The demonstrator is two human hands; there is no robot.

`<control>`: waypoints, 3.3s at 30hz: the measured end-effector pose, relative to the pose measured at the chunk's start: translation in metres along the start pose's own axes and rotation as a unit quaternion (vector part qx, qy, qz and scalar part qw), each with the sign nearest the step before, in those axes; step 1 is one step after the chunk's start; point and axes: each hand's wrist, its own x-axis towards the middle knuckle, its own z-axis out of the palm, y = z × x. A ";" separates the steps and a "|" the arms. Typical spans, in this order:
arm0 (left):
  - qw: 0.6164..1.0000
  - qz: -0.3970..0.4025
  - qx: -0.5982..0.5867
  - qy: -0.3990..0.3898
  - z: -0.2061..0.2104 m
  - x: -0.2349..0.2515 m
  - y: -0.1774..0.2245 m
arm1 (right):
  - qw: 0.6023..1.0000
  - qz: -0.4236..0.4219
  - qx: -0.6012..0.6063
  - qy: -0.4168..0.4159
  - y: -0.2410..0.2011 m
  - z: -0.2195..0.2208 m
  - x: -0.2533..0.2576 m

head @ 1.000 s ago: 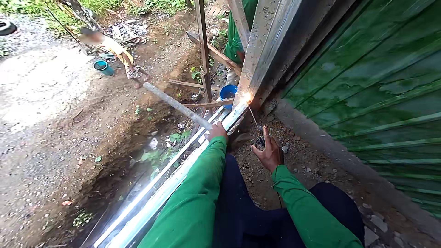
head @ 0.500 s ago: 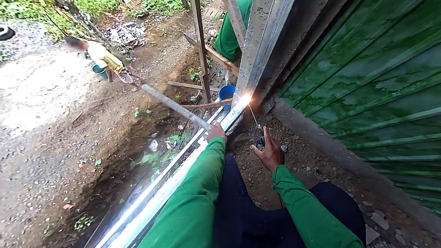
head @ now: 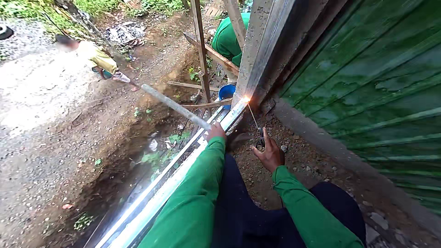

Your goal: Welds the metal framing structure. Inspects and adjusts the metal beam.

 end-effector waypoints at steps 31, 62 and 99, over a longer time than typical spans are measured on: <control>0.999 -0.022 0.034 -0.029 0.001 0.006 0.002 | 1.000 0.014 -0.006 -0.006 0.002 0.000 -0.002; 1.000 0.003 -0.001 -0.014 -0.009 -0.006 0.000 | 0.999 -0.006 0.036 -0.019 0.000 -0.007 -0.006; 0.867 -0.165 -0.311 -0.353 -0.103 -0.397 -0.158 | 0.972 0.083 0.104 -0.193 0.011 -0.188 -0.102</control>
